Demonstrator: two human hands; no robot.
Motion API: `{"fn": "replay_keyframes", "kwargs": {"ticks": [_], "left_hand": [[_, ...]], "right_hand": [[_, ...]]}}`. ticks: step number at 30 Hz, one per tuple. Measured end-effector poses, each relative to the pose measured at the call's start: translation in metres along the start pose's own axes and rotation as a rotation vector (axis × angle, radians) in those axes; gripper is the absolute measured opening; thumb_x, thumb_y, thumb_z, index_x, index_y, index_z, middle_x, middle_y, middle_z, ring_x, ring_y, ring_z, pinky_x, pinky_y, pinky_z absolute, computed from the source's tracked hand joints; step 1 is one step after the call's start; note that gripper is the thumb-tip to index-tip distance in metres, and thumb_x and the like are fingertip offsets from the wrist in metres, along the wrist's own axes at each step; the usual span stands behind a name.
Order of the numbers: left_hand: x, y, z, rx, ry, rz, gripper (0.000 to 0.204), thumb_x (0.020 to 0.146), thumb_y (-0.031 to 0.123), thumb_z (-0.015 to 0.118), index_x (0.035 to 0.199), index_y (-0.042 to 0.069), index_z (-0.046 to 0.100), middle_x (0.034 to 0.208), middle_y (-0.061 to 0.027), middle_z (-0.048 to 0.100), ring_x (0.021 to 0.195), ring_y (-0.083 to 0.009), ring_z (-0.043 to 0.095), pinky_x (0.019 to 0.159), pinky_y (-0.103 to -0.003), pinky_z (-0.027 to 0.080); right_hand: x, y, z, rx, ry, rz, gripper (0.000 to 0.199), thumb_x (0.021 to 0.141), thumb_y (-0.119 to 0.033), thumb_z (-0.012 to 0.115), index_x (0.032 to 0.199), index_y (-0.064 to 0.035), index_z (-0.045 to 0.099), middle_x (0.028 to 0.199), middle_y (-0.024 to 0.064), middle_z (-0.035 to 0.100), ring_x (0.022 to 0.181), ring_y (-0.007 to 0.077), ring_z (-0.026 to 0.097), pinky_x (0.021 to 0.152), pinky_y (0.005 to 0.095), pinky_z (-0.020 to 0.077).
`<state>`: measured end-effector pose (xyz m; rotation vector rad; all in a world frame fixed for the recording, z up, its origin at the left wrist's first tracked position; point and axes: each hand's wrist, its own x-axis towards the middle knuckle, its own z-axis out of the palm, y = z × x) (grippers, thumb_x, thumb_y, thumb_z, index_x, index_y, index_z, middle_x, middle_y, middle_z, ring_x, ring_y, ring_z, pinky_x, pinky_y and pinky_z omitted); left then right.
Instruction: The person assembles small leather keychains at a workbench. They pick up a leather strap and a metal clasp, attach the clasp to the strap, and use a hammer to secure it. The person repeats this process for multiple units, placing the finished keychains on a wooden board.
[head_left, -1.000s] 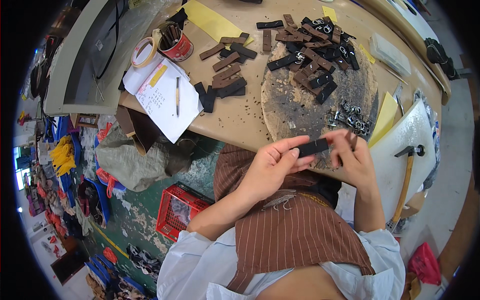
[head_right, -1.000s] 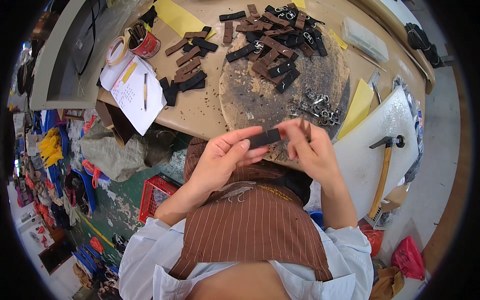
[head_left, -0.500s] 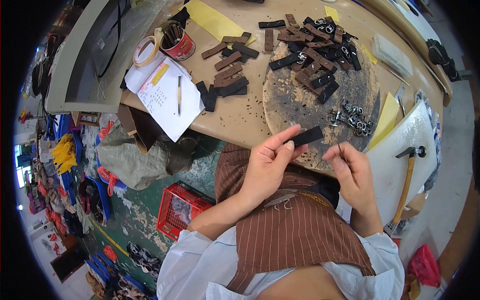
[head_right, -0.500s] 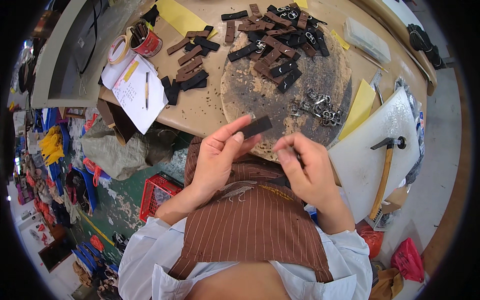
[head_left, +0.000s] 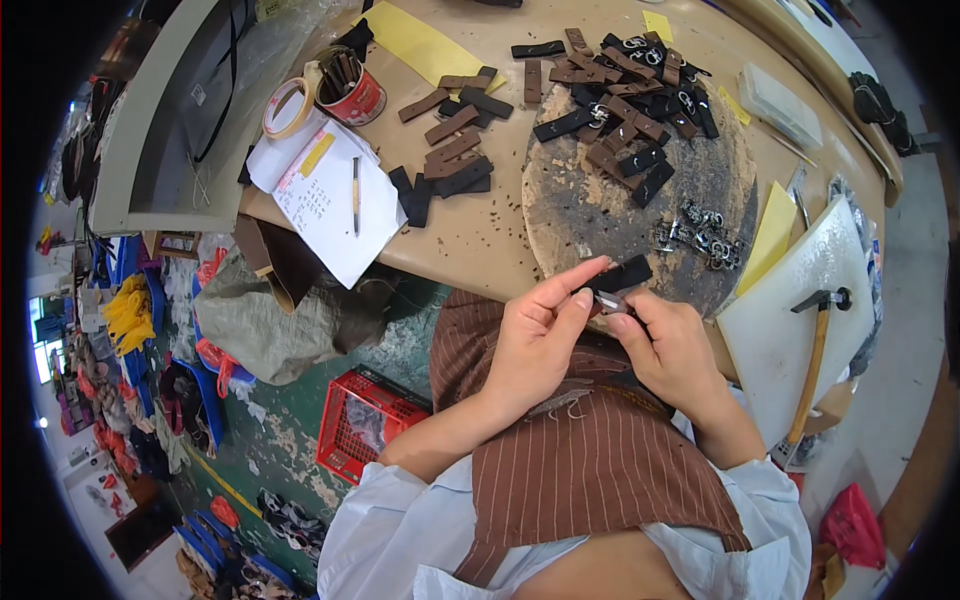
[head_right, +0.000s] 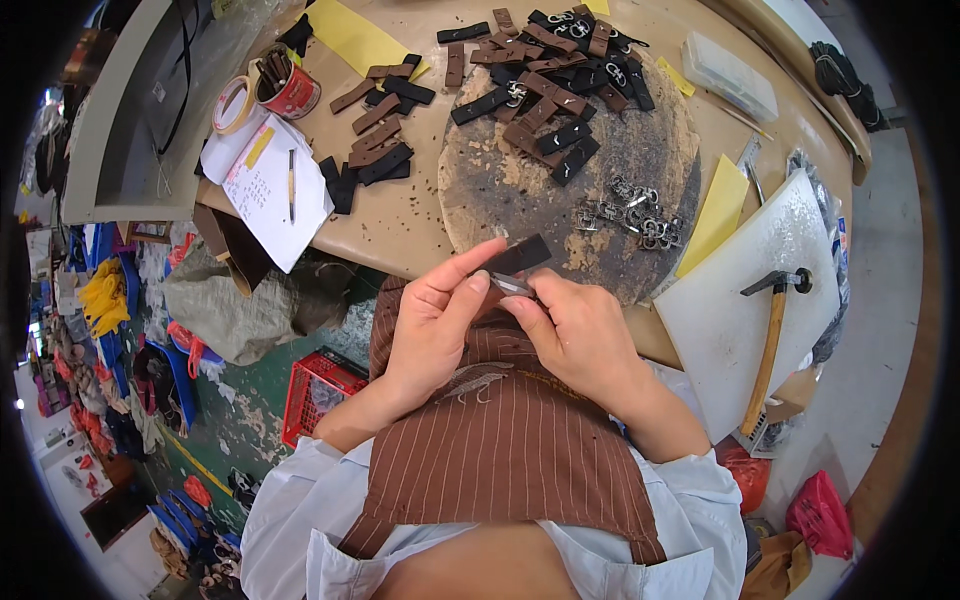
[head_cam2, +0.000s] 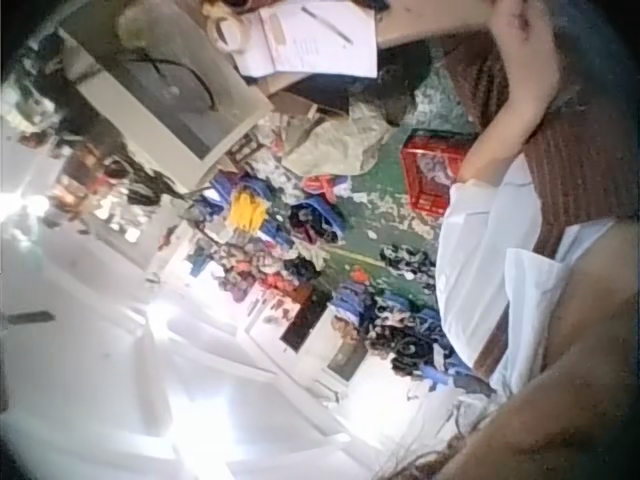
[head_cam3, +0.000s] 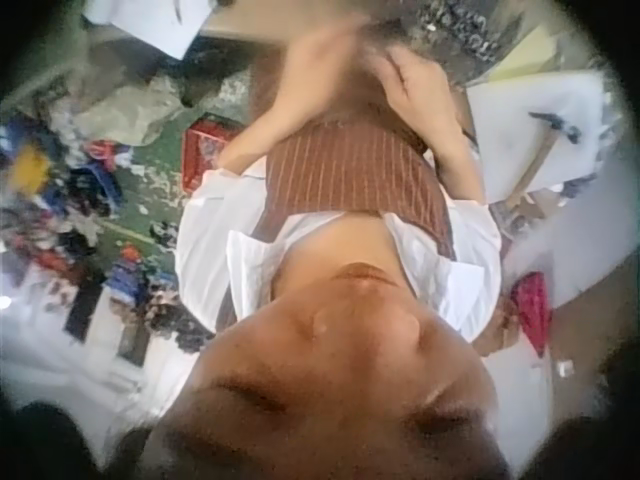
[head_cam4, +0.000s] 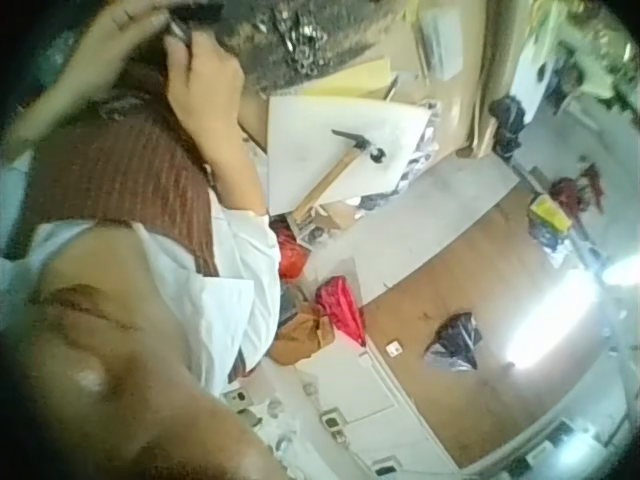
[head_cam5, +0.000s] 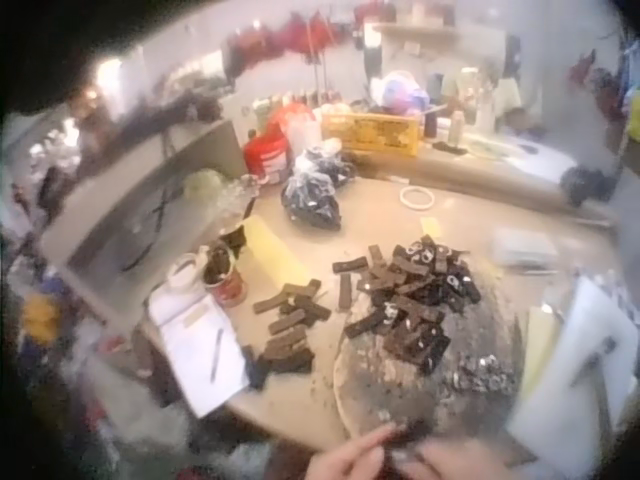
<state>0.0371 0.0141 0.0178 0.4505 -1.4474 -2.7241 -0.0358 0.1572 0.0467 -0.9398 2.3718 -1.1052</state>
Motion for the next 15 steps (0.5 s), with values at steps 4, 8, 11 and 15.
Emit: {"fn": "replay_keyframes", "kwargs": {"ticks": [4,8,11,15], "left_hand": [[0.000,-0.003,-0.002,0.106,-0.055,0.114,0.031,0.093,0.003,0.041,0.123,-0.003,0.046,0.114,-0.0134,0.057,0.103,-0.0142,0.055,0.091,-0.028,0.044],[-0.003,-0.002,-0.006,0.209,-0.156,0.135,0.031,0.093,0.002,0.040,0.122,-0.005,0.047,0.118,-0.0152,0.055,0.106,-0.0171,0.054,0.093,-0.030,0.042],[-0.002,-0.006,-0.003,0.130,-0.136,0.148,0.030,0.093,0.002,0.040,0.121,-0.005,0.047,0.118,-0.0147,0.054,0.106,-0.0182,0.054,0.094,-0.031,0.042],[0.003,-0.003,0.002,-0.064,-0.014,0.056,0.031,0.093,0.004,0.040,0.122,-0.005,0.046,0.117,-0.0139,0.055,0.106,-0.0187,0.054,0.094,-0.031,0.042]], "right_hand": [[-0.001,0.000,0.000,0.168,-0.105,0.070,0.026,0.089,-0.026,0.052,0.083,-0.0003,0.053,0.059,0.0113,0.055,0.050,0.0281,0.054,0.047,0.0360,0.0411],[-0.003,0.028,-0.016,1.105,-0.604,0.541,0.033,0.093,-0.032,0.045,0.082,-0.0017,0.054,0.055,-0.0007,0.048,0.046,0.0136,0.044,0.045,0.0275,0.0379],[0.002,0.033,-0.020,1.247,-0.690,0.620,0.028,0.092,-0.029,0.048,0.083,-0.0030,0.054,0.057,-0.0040,0.046,0.053,0.0079,0.043,0.050,0.0230,0.0375],[0.000,0.014,-0.021,0.586,-0.078,0.100,0.016,0.086,-0.018,0.056,0.083,-0.0028,0.053,0.064,-0.0037,0.048,0.061,0.0049,0.043,0.055,0.0203,0.0369]]}}
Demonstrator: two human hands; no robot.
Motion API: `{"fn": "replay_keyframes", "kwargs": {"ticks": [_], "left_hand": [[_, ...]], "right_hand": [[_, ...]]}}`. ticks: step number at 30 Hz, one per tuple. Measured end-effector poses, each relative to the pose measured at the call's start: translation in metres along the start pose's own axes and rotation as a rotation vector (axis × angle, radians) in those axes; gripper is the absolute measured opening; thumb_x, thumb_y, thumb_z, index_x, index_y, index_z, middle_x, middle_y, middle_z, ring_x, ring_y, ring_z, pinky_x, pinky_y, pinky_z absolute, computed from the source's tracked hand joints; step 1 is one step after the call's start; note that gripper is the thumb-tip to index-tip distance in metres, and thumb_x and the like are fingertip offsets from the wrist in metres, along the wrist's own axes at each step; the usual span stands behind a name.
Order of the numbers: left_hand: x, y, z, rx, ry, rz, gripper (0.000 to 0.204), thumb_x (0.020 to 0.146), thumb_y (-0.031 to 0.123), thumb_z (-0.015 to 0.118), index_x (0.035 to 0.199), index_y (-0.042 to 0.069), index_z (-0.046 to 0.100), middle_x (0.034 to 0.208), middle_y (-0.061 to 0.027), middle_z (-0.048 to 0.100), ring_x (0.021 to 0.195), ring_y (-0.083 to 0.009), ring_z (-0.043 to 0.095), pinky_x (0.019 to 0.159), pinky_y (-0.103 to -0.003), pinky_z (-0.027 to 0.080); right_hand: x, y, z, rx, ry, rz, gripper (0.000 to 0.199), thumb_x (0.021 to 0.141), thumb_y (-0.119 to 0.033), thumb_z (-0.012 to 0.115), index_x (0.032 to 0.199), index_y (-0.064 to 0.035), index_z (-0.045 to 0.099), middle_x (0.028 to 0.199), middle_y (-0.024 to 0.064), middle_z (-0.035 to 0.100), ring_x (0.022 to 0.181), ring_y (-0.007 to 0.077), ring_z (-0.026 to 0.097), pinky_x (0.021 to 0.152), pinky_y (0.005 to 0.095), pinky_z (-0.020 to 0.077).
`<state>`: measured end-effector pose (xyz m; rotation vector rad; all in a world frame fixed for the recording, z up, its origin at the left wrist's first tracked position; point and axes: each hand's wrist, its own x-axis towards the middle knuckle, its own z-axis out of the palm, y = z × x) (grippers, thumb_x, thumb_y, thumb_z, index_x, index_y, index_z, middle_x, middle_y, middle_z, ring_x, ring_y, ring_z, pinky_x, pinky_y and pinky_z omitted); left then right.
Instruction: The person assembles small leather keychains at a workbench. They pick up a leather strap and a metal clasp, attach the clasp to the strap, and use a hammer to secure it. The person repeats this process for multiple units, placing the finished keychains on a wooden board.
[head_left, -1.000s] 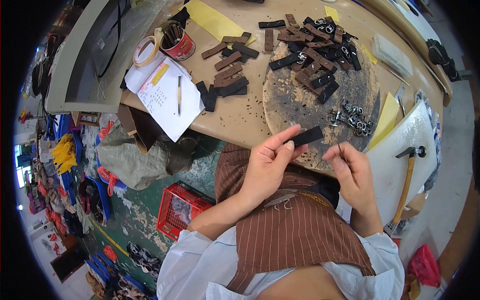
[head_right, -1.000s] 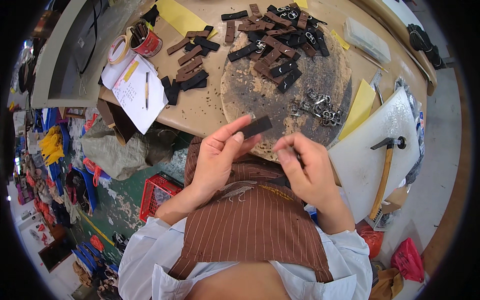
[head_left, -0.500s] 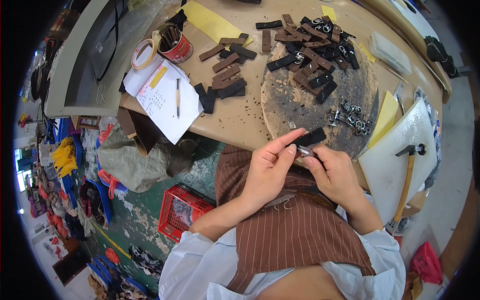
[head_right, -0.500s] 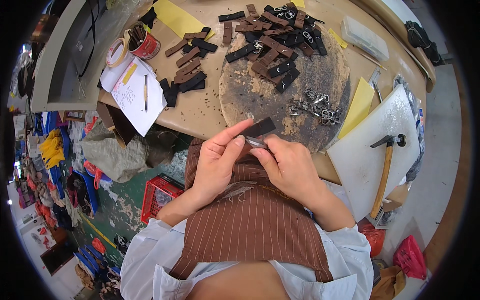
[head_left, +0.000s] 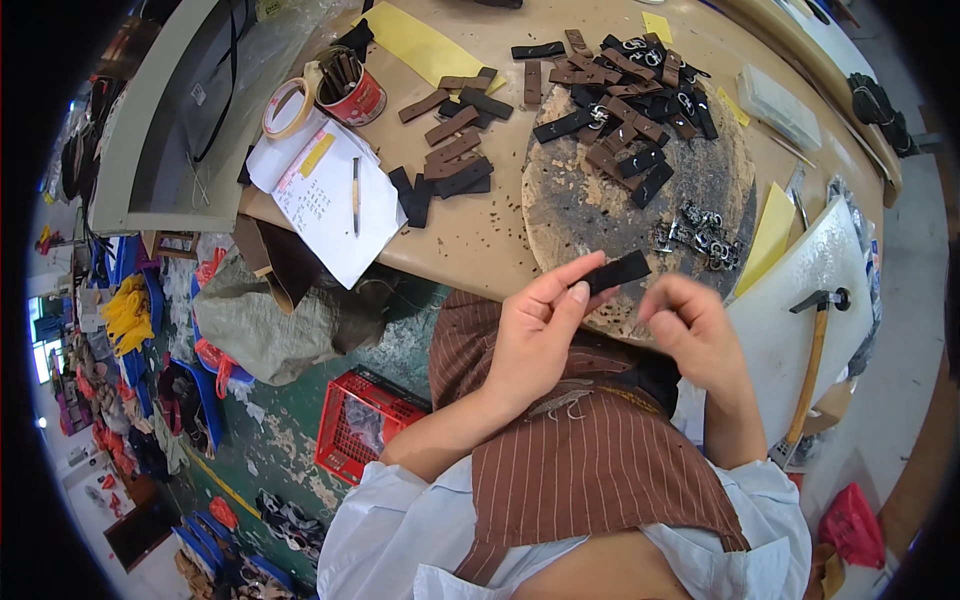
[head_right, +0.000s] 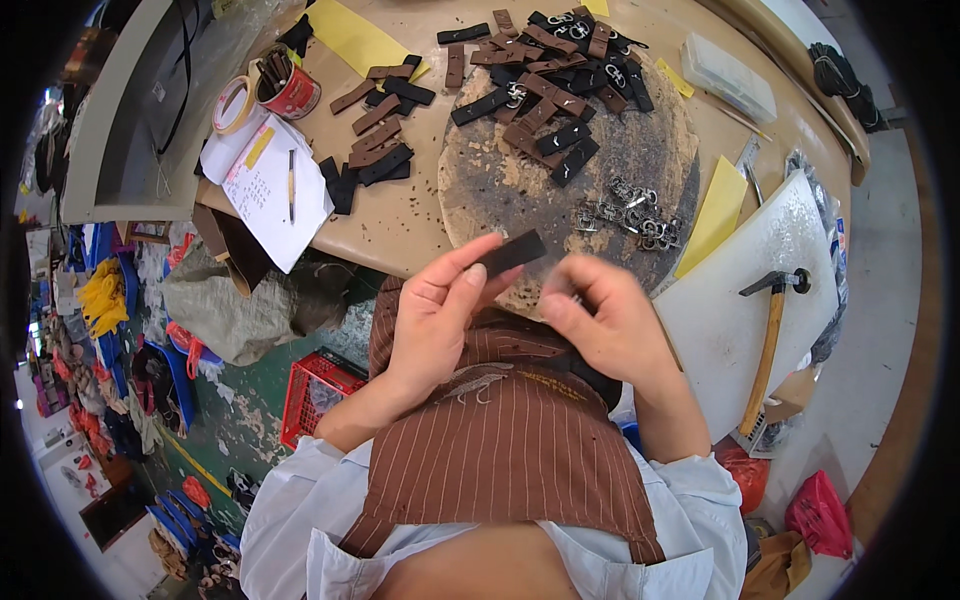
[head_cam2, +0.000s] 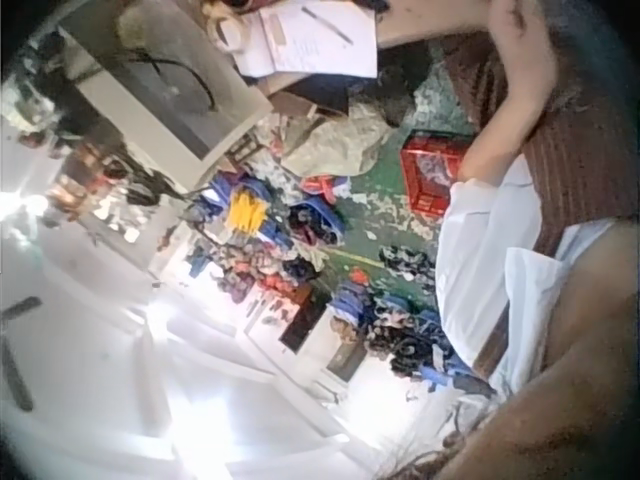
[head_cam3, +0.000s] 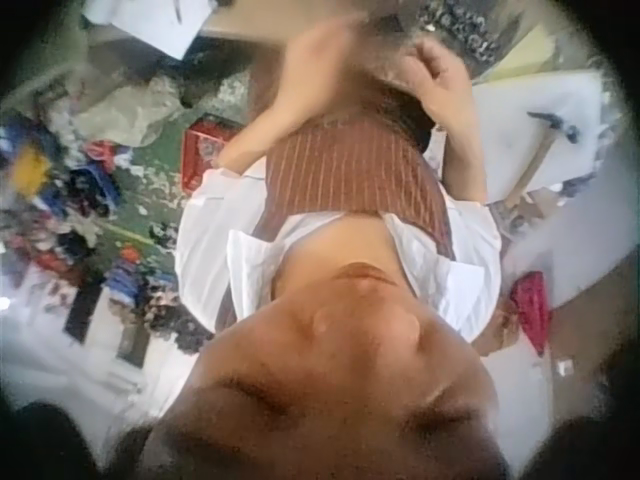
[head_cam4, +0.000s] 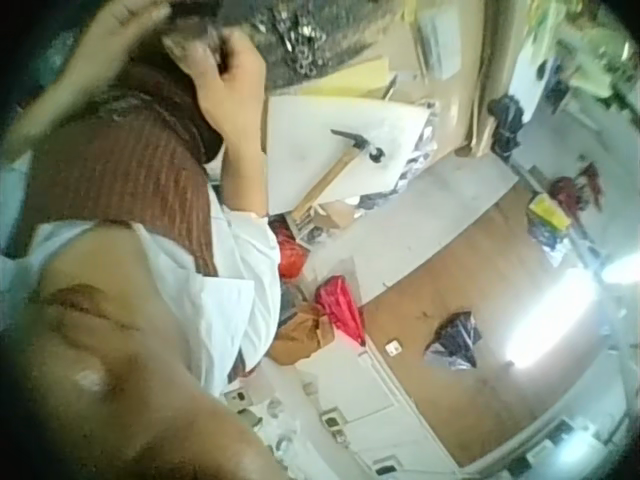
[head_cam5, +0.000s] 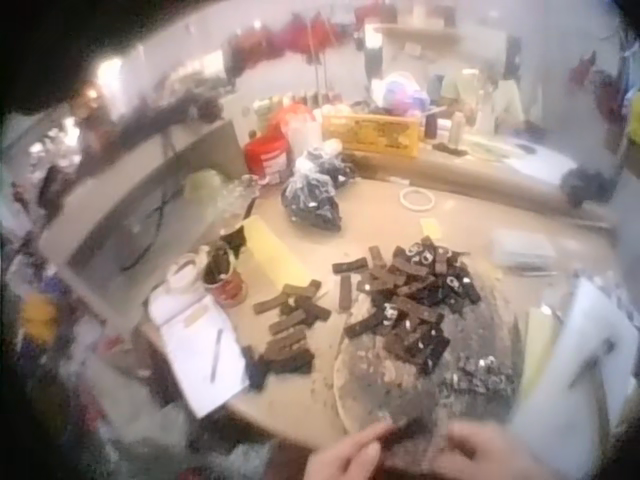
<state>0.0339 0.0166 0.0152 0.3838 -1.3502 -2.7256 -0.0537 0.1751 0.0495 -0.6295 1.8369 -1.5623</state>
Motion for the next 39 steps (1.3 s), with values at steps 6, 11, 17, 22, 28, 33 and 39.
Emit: {"fn": "replay_keyframes", "kwargs": {"ticks": [6,11,17,22,28,33,39], "left_hand": [[0.004,0.015,-0.007,0.144,-0.137,-0.148,0.031,0.088,0.005,0.052,0.118,-0.002,0.050,0.107,-0.0092,0.060,0.094,-0.0113,0.057,0.083,-0.025,0.046],[0.009,0.025,-0.014,0.305,-0.261,-0.320,0.037,0.083,-0.001,0.057,0.119,0.000,0.048,0.098,-0.0066,0.062,0.087,-0.0091,0.059,0.075,-0.020,0.048],[0.011,0.004,-0.014,0.030,0.007,-0.135,0.028,0.087,0.000,0.051,0.115,0.000,0.047,0.109,-0.0114,0.058,0.092,-0.0117,0.059,0.079,-0.024,0.051],[0.009,0.010,-0.004,0.048,0.026,-0.075,0.026,0.089,0.003,0.050,0.115,-0.001,0.047,0.117,-0.0138,0.055,0.099,-0.0132,0.057,0.083,-0.025,0.050],[0.005,0.013,-0.003,0.077,0.015,-0.051,0.027,0.090,0.002,0.048,0.116,-0.002,0.051,0.115,-0.0132,0.056,0.102,-0.0142,0.055,0.087,-0.027,0.049],[0.004,0.013,-0.009,0.238,-0.105,0.043,0.025,0.090,0.001,0.047,0.114,-0.004,0.052,0.114,-0.0129,0.057,0.104,-0.0164,0.055,0.087,-0.028,0.048],[0.012,0.008,-0.013,0.050,-0.112,-0.146,0.030,0.092,0.006,0.045,0.121,-0.003,0.047,0.121,-0.0146,0.052,0.104,-0.0181,0.056,0.089,-0.029,0.047]], "right_hand": [[0.015,-0.009,-0.006,-0.329,0.046,-0.071,0.015,0.076,-0.010,0.067,0.078,-0.0023,0.054,0.060,0.0024,0.047,0.053,0.0092,0.041,0.050,0.0238,0.0357],[0.020,-0.016,-0.004,-0.360,-0.026,-0.189,0.017,0.074,-0.011,0.068,0.077,-0.0020,0.055,0.057,0.0050,0.048,0.050,0.0115,0.043,0.047,0.0261,0.0344],[-0.007,-0.028,0.002,-0.276,0.014,0.078,0.022,0.086,-0.023,0.055,0.087,-0.0011,0.052,0.057,0.0094,0.050,0.052,0.0177,0.052,0.050,0.0302,0.0384],[-0.004,0.000,0.022,-0.596,0.141,-0.099,0.019,0.082,-0.019,0.060,0.084,-0.0020,0.052,0.064,0.0171,0.057,0.059,0.0348,0.057,0.051,0.0395,0.0428],[-0.002,0.002,0.018,-0.790,0.117,-0.108,0.019,0.083,-0.020,0.058,0.082,-0.0024,0.052,0.064,0.0174,0.057,0.058,0.0362,0.057,0.048,0.0423,0.0420],[-0.002,0.004,0.000,-0.031,-0.206,0.324,0.035,0.091,-0.035,0.048,0.075,-0.0038,0.051,0.048,0.0030,0.044,0.039,0.0172,0.042,0.038,0.0292,0.0322],[0.002,0.014,-0.024,0.455,-0.314,0.521,0.035,0.093,-0.032,0.045,0.076,-0.0021,0.053,0.055,-0.0035,0.043,0.046,0.0068,0.038,0.043,0.0206,0.0309]]}}
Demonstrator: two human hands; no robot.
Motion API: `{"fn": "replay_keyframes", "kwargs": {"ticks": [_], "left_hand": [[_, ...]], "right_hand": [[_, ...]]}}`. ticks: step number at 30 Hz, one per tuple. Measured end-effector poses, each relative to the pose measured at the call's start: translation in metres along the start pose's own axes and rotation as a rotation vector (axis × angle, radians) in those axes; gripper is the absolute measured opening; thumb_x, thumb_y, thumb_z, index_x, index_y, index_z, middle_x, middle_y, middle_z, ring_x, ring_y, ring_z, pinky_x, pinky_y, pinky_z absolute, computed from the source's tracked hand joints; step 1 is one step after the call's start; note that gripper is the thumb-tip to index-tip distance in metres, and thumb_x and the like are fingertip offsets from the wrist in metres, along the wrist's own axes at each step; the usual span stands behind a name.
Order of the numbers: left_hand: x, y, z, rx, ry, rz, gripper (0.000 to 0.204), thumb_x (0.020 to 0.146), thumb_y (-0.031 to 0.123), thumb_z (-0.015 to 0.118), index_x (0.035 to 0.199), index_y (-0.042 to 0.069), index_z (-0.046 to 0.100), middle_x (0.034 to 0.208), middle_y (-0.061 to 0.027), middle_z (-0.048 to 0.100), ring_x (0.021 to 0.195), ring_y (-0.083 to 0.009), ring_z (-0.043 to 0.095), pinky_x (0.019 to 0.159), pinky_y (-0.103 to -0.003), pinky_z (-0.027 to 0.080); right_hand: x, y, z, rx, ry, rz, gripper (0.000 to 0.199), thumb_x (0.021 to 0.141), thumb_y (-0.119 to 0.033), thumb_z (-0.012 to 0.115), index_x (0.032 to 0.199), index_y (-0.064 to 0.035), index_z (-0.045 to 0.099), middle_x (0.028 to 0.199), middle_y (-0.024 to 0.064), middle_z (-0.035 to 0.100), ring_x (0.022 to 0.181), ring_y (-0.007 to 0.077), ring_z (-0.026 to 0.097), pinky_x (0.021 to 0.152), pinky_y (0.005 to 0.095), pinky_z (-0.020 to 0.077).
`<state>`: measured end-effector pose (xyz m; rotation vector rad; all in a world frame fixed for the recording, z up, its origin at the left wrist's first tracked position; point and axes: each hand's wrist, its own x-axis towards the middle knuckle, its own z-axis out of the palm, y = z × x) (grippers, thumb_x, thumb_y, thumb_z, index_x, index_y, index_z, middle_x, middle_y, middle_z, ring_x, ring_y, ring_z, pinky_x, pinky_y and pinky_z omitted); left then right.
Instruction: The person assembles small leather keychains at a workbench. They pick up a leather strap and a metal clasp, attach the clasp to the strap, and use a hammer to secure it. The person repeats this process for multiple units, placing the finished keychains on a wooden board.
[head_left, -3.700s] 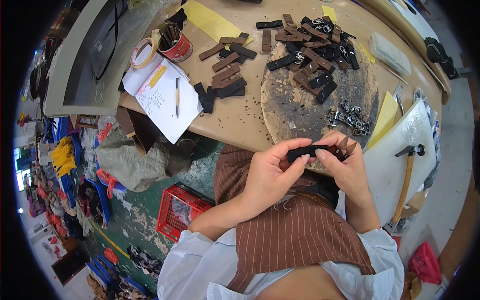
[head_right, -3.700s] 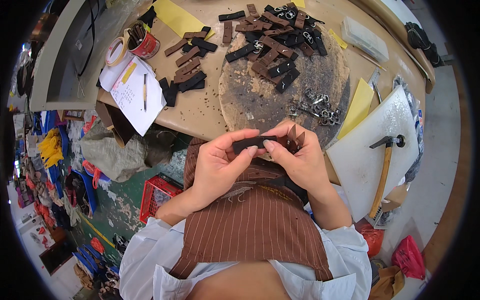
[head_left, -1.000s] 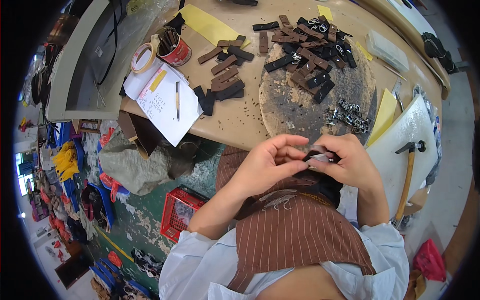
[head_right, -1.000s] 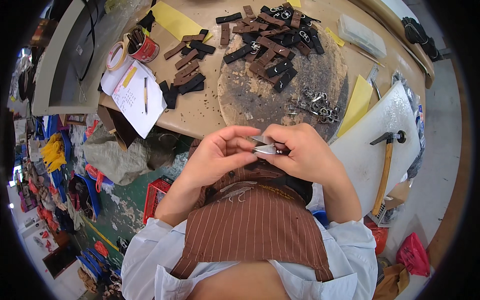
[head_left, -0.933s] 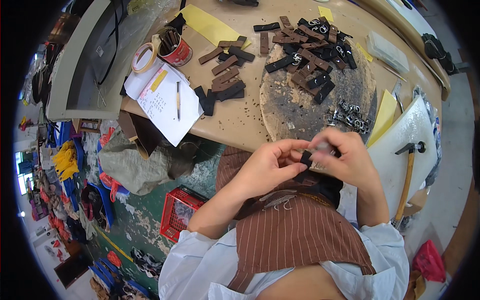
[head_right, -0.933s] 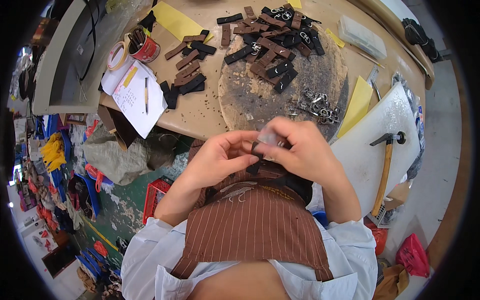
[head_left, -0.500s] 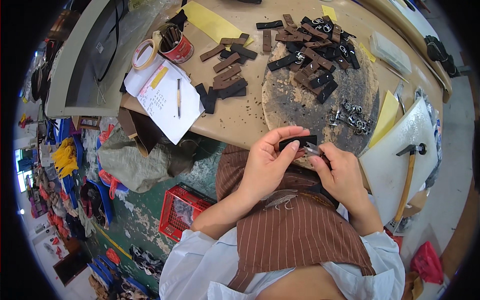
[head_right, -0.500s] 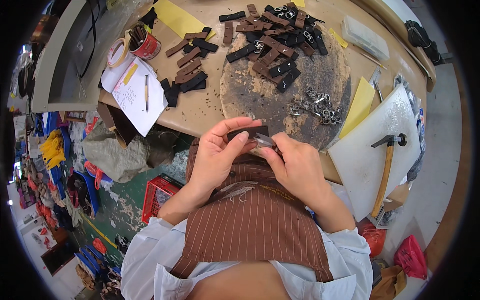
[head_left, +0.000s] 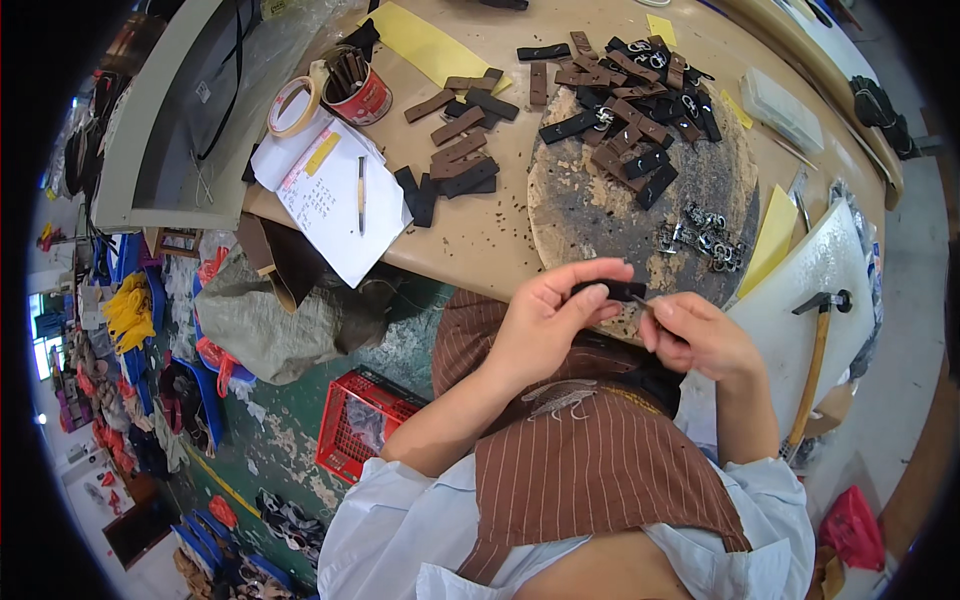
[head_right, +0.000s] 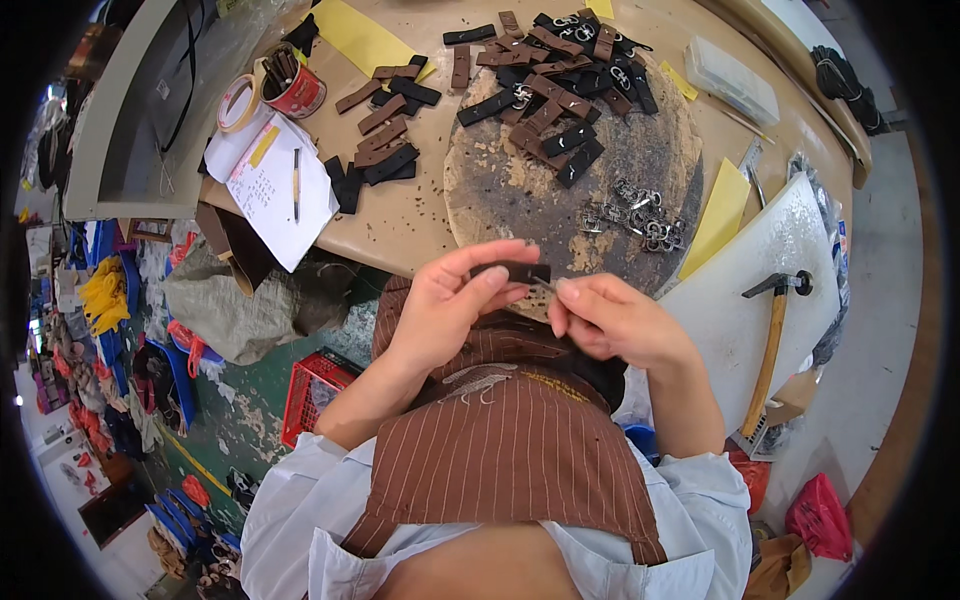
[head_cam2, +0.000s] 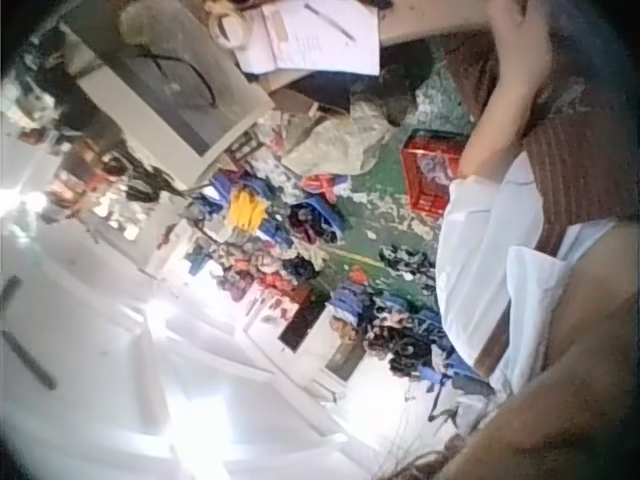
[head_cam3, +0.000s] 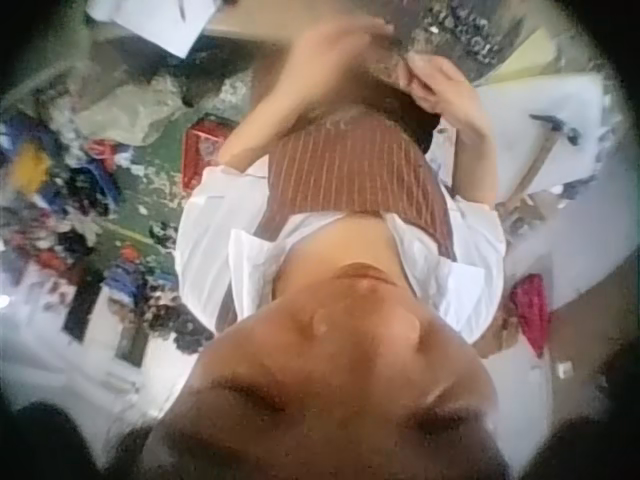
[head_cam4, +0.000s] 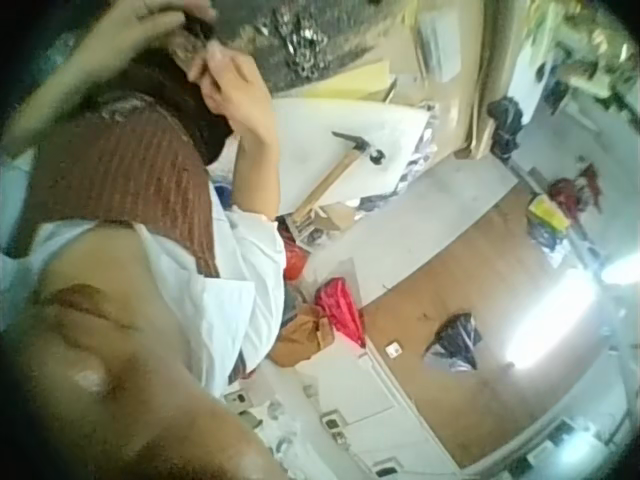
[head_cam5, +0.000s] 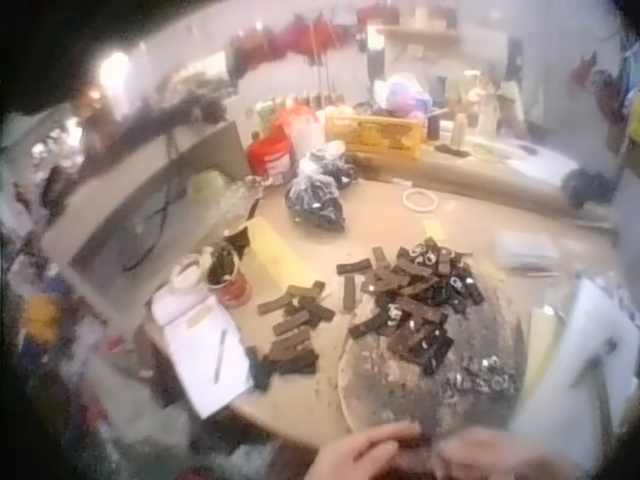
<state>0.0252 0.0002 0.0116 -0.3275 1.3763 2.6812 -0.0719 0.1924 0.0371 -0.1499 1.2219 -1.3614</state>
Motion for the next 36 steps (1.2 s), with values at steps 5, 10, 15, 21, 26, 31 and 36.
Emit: {"fn": "replay_keyframes", "kwargs": {"ticks": [5,10,15,21,26,31,36], "left_hand": [[-0.001,0.010,0.000,-0.371,0.038,-0.123,0.039,0.096,0.016,0.036,0.131,0.001,0.034,0.130,-0.0174,0.043,0.111,-0.0240,0.052,0.097,-0.034,0.041],[-0.007,0.018,0.012,-0.318,0.070,-0.085,0.039,0.096,0.014,0.035,0.133,0.002,0.033,0.132,-0.0175,0.042,0.112,-0.0235,0.051,0.096,-0.034,0.041],[-0.007,0.017,0.014,-0.298,0.052,-0.018,0.039,0.096,0.012,0.033,0.134,0.002,0.032,0.133,-0.0174,0.040,0.114,-0.0238,0.049,0.098,-0.035,0.039],[-0.007,0.016,0.017,-0.302,0.031,-0.006,0.039,0.096,0.011,0.033,0.134,0.001,0.030,0.133,-0.0180,0.039,0.116,-0.0251,0.048,0.100,-0.036,0.037],[-0.007,0.016,0.017,-0.287,0.015,0.002,0.040,0.096,0.011,0.033,0.134,0.001,0.029,0.134,-0.0183,0.039,0.117,-0.0254,0.047,0.101,-0.036,0.036],[-0.007,0.015,0.016,-0.268,0.001,0.013,0.040,0.096,0.011,0.033,0.135,0.000,0.029,0.134,-0.0179,0.039,0.116,-0.0246,0.047,0.101,-0.036,0.036],[-0.008,0.014,0.016,-0.258,-0.011,0.023,0.040,0.096,0.011,0.033,0.135,0.000,0.029,0.134,-0.0179,0.039,0.115,-0.0235,0.048,0.100,-0.035,0.037]], "right_hand": [[-0.012,-0.009,0.024,-0.747,0.432,-0.529,0.014,0.083,-0.012,0.057,0.088,0.0005,0.056,0.068,0.0047,0.055,0.059,0.0125,0.053,0.054,0.0253,0.0405],[0.006,-0.005,0.042,-1.106,0.534,-0.626,0.019,0.078,-0.019,0.065,0.087,-0.0031,0.057,0.066,0.0128,0.057,0.058,0.0263,0.059,0.051,0.0332,0.0445],[0.018,0.003,0.035,-1.238,0.555,-0.721,0.023,0.077,-0.025,0.066,0.084,-0.0058,0.057,0.064,0.0114,0.057,0.055,0.0280,0.057,0.048,0.0346,0.0438],[0.023,0.005,0.034,-1.277,0.578,-0.779,0.023,0.077,-0.026,0.065,0.084,-0.0063,0.057,0.063,0.0102,0.057,0.054,0.0275,0.057,0.048,0.0343,0.0443],[0.023,0.005,0.033,-1.280,0.568,-0.782,0.023,0.077,-0.026,0.065,0.085,-0.0060,0.057,0.064,0.0101,0.058,0.056,0.0277,0.058,0.049,0.0345,0.0448],[0.022,0.005,0.030,-1.228,0.502,-0.762,0.022,0.078,-0.024,0.065,0.085,-0.0045,0.057,0.066,0.0115,0.058,0.058,0.0293,0.059,0.050,0.0353,0.0454],[0.021,0.002,0.031,-1.180,0.463,-0.753,0.021,0.078,-0.022,0.065,0.085,-0.0038,0.057,0.067,0.0125,0.058,0.059,0.0302,0.059,0.050,0.0358,0.0455]]}}
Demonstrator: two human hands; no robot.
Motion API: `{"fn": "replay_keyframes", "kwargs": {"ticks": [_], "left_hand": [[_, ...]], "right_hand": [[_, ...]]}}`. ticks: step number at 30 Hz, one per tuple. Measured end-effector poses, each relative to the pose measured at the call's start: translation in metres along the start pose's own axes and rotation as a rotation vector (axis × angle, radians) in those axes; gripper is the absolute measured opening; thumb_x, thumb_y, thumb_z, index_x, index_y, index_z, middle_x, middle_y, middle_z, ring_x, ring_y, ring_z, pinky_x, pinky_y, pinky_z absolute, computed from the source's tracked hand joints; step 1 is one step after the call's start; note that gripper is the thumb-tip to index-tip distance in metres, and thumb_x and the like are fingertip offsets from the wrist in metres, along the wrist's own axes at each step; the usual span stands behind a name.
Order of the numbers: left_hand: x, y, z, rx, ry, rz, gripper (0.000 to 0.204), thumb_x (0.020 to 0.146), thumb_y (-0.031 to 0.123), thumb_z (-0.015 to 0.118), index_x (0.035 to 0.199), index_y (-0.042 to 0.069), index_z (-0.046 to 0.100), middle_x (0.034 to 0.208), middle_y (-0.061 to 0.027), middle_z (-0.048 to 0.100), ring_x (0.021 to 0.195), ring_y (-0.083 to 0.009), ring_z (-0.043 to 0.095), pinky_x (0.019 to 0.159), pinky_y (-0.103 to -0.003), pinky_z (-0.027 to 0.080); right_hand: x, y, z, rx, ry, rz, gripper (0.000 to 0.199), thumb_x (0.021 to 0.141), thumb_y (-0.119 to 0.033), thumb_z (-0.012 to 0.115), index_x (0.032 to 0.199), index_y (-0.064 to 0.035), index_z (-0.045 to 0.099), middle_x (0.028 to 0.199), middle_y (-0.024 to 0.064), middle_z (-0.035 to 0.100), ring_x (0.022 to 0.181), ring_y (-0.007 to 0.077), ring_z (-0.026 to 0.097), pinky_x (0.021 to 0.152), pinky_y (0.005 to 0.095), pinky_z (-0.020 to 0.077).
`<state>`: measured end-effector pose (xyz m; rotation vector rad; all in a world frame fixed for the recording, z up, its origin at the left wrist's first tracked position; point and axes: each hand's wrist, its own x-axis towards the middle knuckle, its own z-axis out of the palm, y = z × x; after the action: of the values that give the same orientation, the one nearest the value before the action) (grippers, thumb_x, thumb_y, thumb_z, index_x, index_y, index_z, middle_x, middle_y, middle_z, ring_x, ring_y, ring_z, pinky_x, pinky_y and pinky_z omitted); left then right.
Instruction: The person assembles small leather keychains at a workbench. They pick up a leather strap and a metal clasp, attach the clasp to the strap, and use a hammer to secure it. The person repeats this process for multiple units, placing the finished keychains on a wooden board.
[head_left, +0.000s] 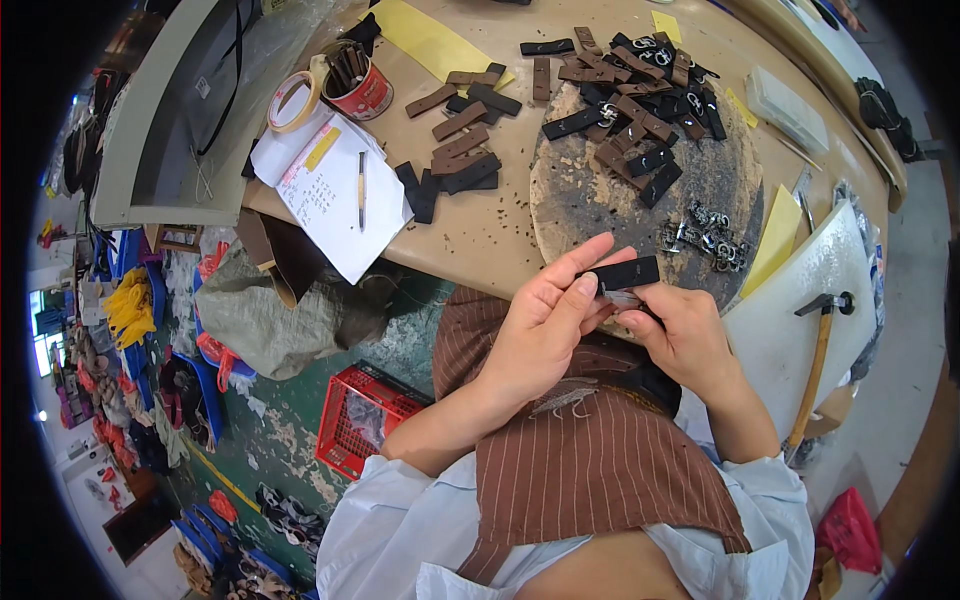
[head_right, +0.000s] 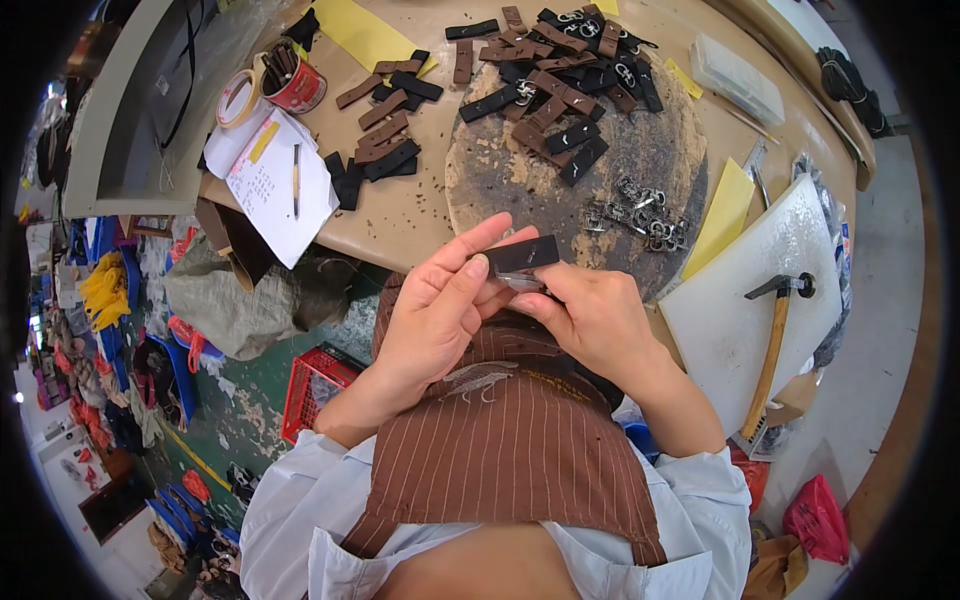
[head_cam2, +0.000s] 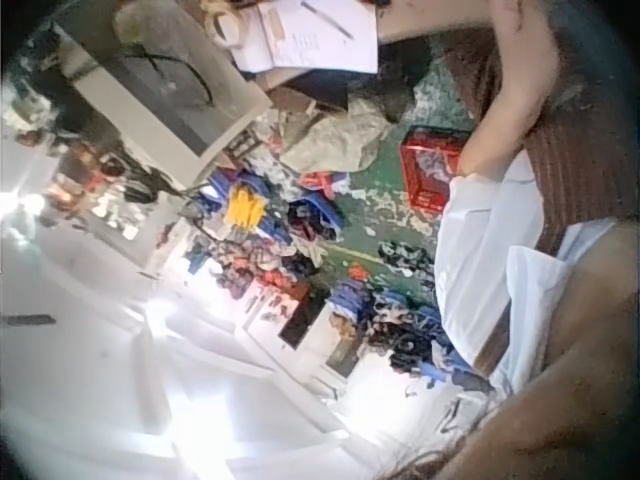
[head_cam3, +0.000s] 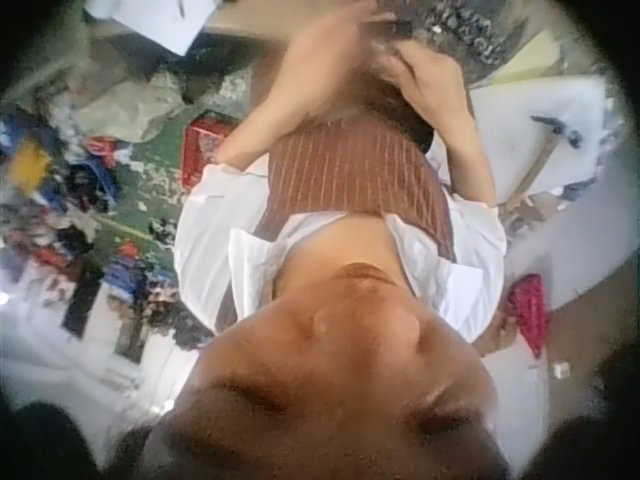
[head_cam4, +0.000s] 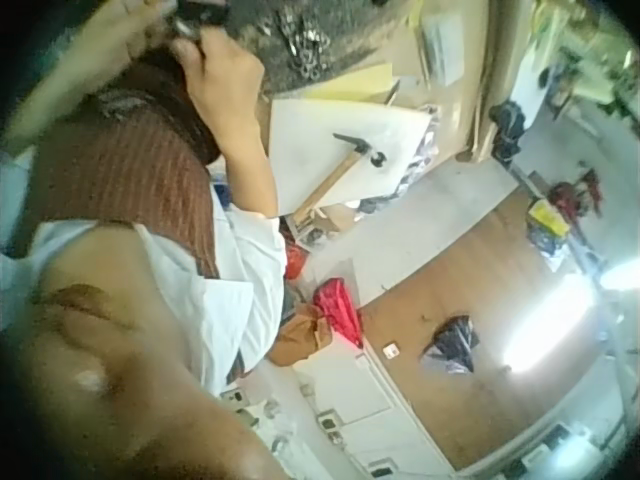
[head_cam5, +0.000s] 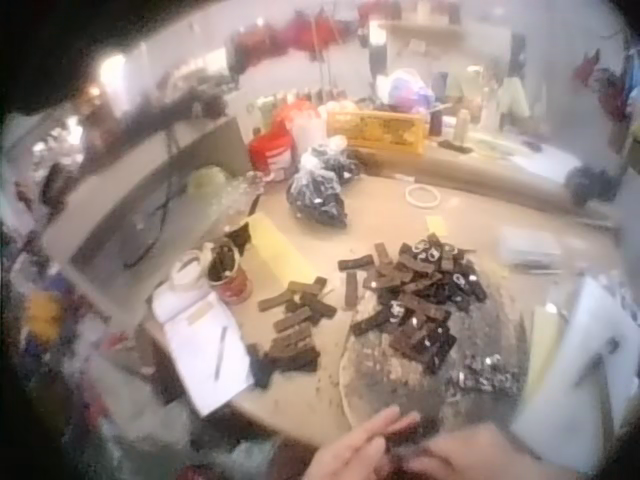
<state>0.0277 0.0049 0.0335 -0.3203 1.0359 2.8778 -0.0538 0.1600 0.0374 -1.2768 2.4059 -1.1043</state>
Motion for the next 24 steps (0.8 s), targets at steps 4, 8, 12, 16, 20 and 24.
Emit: {"fn": "replay_keyframes", "kwargs": {"ticks": [4,8,12,16,20,24], "left_hand": [[0.000,-0.004,0.001,0.036,0.012,0.042,0.040,0.096,0.010,0.033,0.135,0.000,0.029,0.134,-0.0182,0.038,0.115,-0.0229,0.048,0.099,-0.034,0.038],[0.000,-0.010,0.002,0.046,0.030,0.099,0.040,0.096,0.010,0.033,0.135,0.000,0.028,0.135,-0.0187,0.037,0.115,-0.0228,0.048,0.097,-0.032,0.039],[0.000,-0.012,0.005,0.068,0.035,0.116,0.040,0.096,0.010,0.032,0.135,0.000,0.029,0.135,-0.0188,0.037,0.116,-0.0229,0.047,0.097,-0.032,0.039],[0.000,-0.015,0.005,0.090,0.035,0.122,0.039,0.096,0.010,0.033,0.134,-0.001,0.030,0.134,-0.0187,0.038,0.116,-0.0225,0.047,0.097,-0.032,0.039],[-0.002,-0.018,0.003,0.121,0.028,0.138,0.039,0.096,0.010,0.033,0.133,-0.001,0.031,0.134,-0.0190,0.038,0.115,-0.0222,0.048,0.096,-0.033,0.040],[-0.001,-0.023,-0.002,0.217,-0.057,0.217,0.038,0.096,0.010,0.033,0.132,-0.002,0.032,0.132,-0.0196,0.040,0.115,-0.0231,0.048,0.096,-0.033,0.041]], "right_hand": [[-0.001,-0.002,0.003,-0.077,0.051,-0.010,0.022,0.078,-0.023,0.065,0.084,-0.0045,0.057,0.066,0.0112,0.058,0.057,0.0289,0.058,0.049,0.0352,0.0451],[-0.002,-0.003,0.007,-0.148,0.107,-0.021,0.022,0.077,-0.025,0.066,0.083,-0.0057,0.057,0.063,0.0093,0.057,0.054,0.0272,0.057,0.048,0.0342,0.0447],[-0.002,-0.002,0.007,-0.174,0.119,-0.037,0.022,0.078,-0.025,0.065,0.083,-0.0058,0.056,0.061,0.0093,0.057,0.052,0.0272,0.057,0.046,0.0341,0.0444],[-0.005,-0.005,0.004,-0.127,0.036,0.021,0.019,0.082,-0.023,0.061,0.084,-0.0054,0.055,0.063,0.0114,0.058,0.054,0.0285,0.058,0.047,0.0357,0.0447],[-0.006,-0.008,-0.001,-0.062,-0.055,0.072,0.017,0.084,-0.021,0.058,0.084,-0.0040,0.056,0.065,0.0139,0.059,0.056,0.0307,0.059,0.049,0.0382,0.0453],[-0.003,-0.015,-0.010,0.197,-0.150,0.188,0.020,0.087,-0.021,0.052,0.082,-0.0024,0.059,0.063,0.0137,0.057,0.056,0.0282,0.059,0.050,0.0355,0.0441]]}}
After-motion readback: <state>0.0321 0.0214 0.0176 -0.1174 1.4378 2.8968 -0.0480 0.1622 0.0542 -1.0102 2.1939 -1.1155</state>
